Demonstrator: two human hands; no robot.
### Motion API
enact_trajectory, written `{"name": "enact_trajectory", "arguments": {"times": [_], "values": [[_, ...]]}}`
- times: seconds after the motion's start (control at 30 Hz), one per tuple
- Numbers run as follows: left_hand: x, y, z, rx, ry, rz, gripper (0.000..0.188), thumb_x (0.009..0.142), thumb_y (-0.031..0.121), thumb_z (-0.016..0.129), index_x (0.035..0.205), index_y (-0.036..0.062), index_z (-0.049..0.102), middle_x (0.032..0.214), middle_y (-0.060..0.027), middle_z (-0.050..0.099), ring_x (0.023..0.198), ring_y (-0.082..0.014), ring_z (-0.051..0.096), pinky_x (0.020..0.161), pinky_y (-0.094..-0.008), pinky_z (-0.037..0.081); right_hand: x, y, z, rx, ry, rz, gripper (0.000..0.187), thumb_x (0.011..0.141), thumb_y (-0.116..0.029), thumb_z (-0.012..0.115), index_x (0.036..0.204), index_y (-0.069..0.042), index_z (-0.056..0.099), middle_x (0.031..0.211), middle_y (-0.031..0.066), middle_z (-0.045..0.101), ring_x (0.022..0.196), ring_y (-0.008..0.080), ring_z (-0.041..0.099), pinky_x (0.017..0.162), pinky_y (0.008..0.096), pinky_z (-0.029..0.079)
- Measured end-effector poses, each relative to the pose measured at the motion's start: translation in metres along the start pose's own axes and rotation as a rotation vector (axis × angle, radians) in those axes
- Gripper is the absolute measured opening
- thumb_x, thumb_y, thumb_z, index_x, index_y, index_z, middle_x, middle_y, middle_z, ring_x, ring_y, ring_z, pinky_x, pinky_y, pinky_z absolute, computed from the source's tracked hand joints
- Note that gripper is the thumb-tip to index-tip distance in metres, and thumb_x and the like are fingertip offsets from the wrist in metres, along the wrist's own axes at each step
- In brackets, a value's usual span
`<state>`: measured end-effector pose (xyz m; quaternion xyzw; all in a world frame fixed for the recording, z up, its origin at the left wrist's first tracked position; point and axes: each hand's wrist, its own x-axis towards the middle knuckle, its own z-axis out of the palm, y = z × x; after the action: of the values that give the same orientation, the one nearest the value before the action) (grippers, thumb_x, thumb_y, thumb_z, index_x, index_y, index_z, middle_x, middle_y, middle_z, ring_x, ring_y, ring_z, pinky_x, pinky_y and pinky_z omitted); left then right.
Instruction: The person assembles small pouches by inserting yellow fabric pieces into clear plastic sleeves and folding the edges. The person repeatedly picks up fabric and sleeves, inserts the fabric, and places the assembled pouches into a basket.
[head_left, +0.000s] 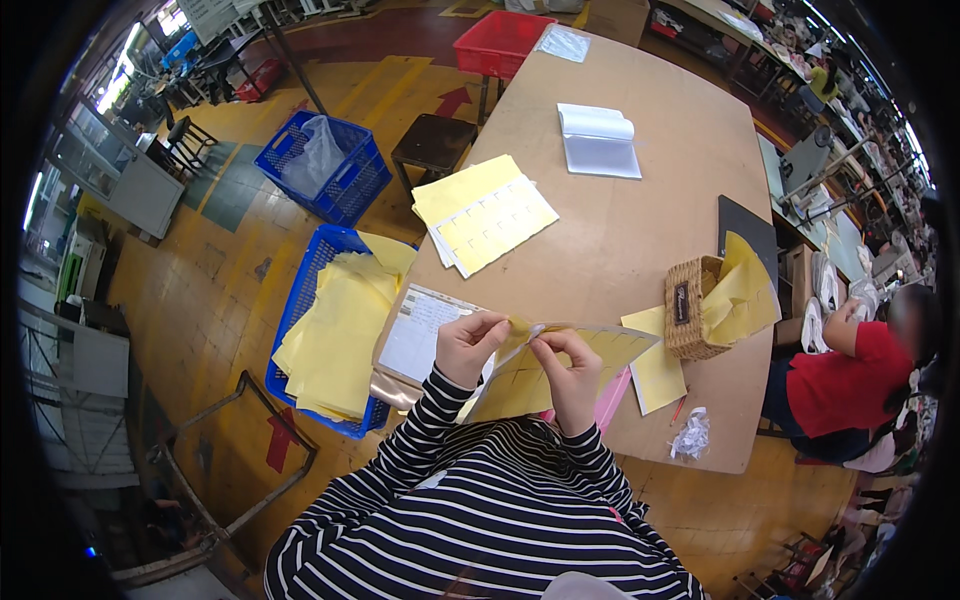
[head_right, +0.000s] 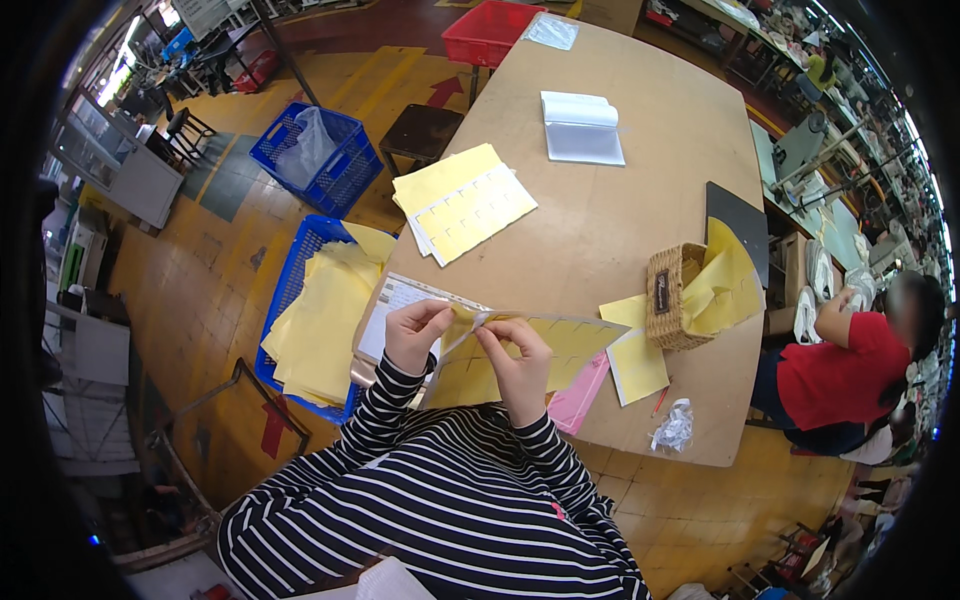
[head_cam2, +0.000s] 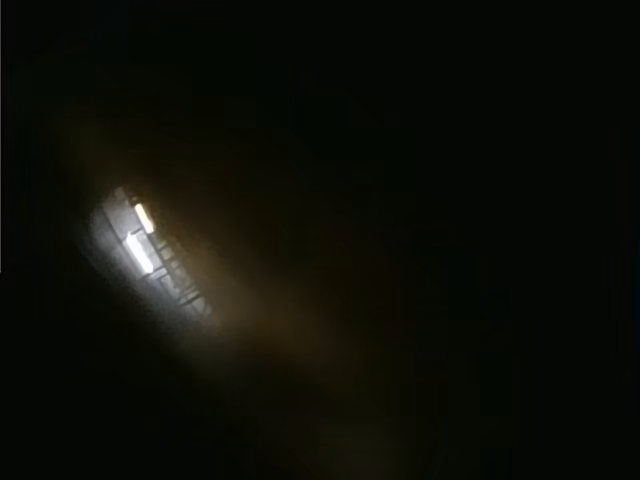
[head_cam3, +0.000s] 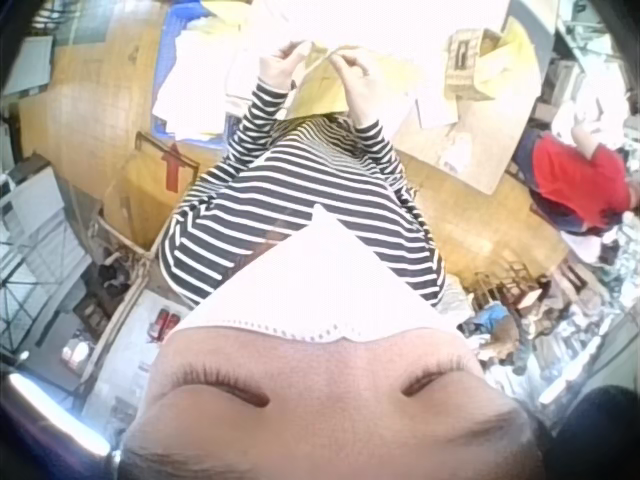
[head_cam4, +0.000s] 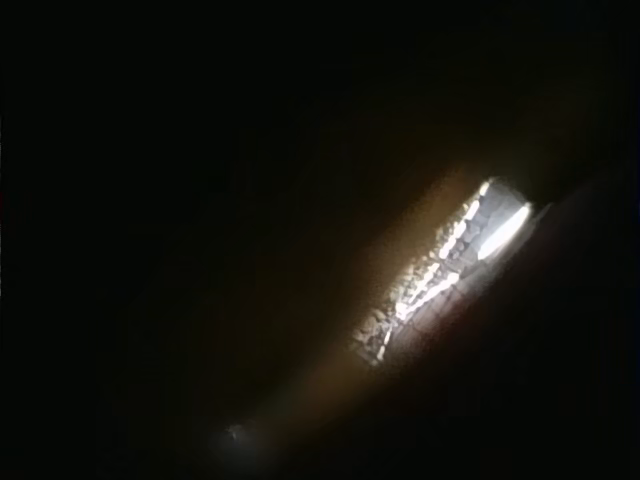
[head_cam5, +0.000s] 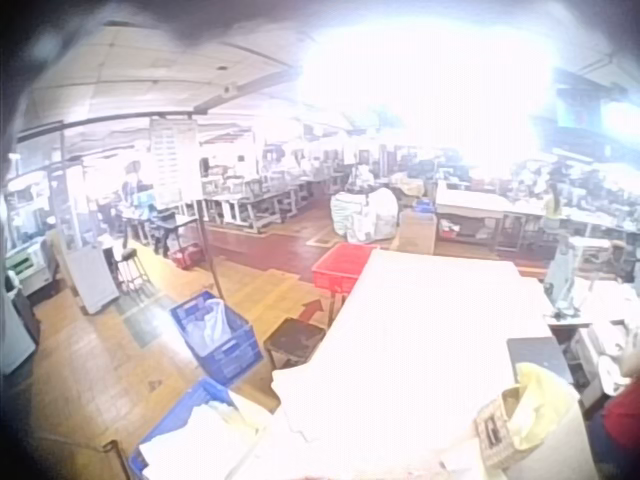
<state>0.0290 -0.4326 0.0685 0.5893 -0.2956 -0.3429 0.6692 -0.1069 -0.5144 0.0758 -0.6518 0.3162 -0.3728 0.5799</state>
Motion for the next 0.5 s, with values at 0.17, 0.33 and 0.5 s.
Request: {"name": "enact_trajectory", "arguments": {"times": [0.17,0.33,0.5], "values": [[-0.003,-0.001,0.005,-0.048,-0.079,-0.058,0.017,0.089,0.008,0.060,0.098,-0.0066,0.063,0.086,-0.0073,0.067,0.079,-0.0085,0.062,0.072,-0.0209,0.050,-0.002,-0.012,0.002,-0.183,0.106,-0.139,0.012,0.074,0.002,0.071,0.080,0.003,0.060,0.079,0.0071,0.060,0.075,0.0148,0.057,0.071,0.0247,0.044],[-0.007,0.005,0.009,-0.058,-0.084,-0.058,0.015,0.090,0.005,0.058,0.099,-0.0061,0.063,0.088,-0.0072,0.067,0.079,-0.0086,0.061,0.072,-0.0211,0.049,-0.001,-0.016,0.008,0.047,0.182,-0.035,0.015,0.073,0.004,0.071,0.083,0.002,0.060,0.079,0.0073,0.060,0.074,0.0156,0.058,0.070,0.0260,0.046],[-0.016,0.013,0.009,-0.022,-0.110,-0.058,0.015,0.089,0.005,0.059,0.099,-0.0054,0.064,0.086,-0.0063,0.066,0.076,-0.0083,0.060,0.070,-0.0207,0.047,-0.009,-0.018,0.003,-0.156,0.102,-0.193,0.018,0.072,0.006,0.071,0.086,0.002,0.062,0.079,0.0081,0.061,0.075,0.0169,0.060,0.069,0.0258,0.047]]}}
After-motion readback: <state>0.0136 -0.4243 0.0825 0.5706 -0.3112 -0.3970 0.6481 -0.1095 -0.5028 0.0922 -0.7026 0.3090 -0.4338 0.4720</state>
